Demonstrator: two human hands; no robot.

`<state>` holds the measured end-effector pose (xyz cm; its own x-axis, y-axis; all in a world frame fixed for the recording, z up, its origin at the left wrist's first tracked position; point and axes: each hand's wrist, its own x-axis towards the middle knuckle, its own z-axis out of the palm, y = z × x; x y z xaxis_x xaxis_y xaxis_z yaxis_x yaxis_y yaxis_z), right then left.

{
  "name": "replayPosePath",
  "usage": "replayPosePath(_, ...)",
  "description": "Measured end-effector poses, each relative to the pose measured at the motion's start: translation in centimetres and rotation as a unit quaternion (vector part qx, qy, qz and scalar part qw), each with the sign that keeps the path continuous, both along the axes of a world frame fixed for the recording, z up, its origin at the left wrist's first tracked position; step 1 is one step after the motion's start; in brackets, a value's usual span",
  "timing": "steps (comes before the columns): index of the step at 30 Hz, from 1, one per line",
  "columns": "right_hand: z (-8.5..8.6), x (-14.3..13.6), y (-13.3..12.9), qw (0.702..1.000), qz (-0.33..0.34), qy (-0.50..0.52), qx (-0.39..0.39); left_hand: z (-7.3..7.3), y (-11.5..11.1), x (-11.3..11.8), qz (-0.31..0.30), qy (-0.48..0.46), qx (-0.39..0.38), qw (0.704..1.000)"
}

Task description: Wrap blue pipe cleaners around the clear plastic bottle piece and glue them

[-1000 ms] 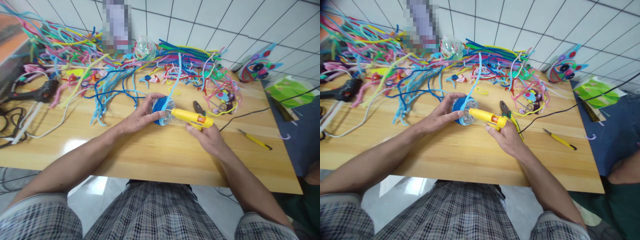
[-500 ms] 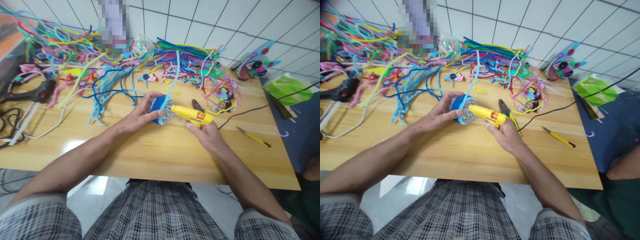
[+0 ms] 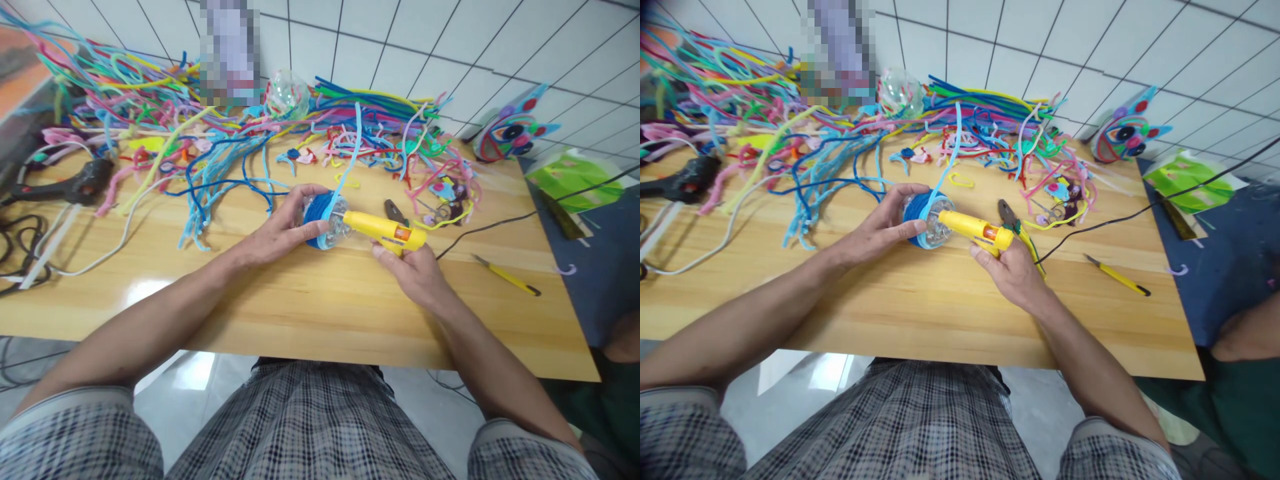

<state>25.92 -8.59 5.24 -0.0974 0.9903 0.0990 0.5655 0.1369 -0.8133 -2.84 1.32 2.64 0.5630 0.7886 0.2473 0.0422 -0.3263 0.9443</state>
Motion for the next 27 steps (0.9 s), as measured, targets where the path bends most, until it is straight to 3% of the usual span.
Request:
replayPosePath(4, 0.26, -0.27, 0.10, 1.000, -0.007, 0.010, 0.001, 0.01, -0.03, 0.04, -0.011, -0.013, -0.042, 0.999)
replayPosePath(17, -0.26, -0.09, -0.06, 1.000, 0.021, 0.020, 0.006, 0.25, -0.04, 0.13, -0.012, -0.017, -0.035, 0.999)
replayPosePath(27, 0.34, -0.37, 0.30, 1.000, -0.010, 0.021, -0.001, 0.10, -0.14, 0.10, -0.015, -0.021, -0.045, 0.999)
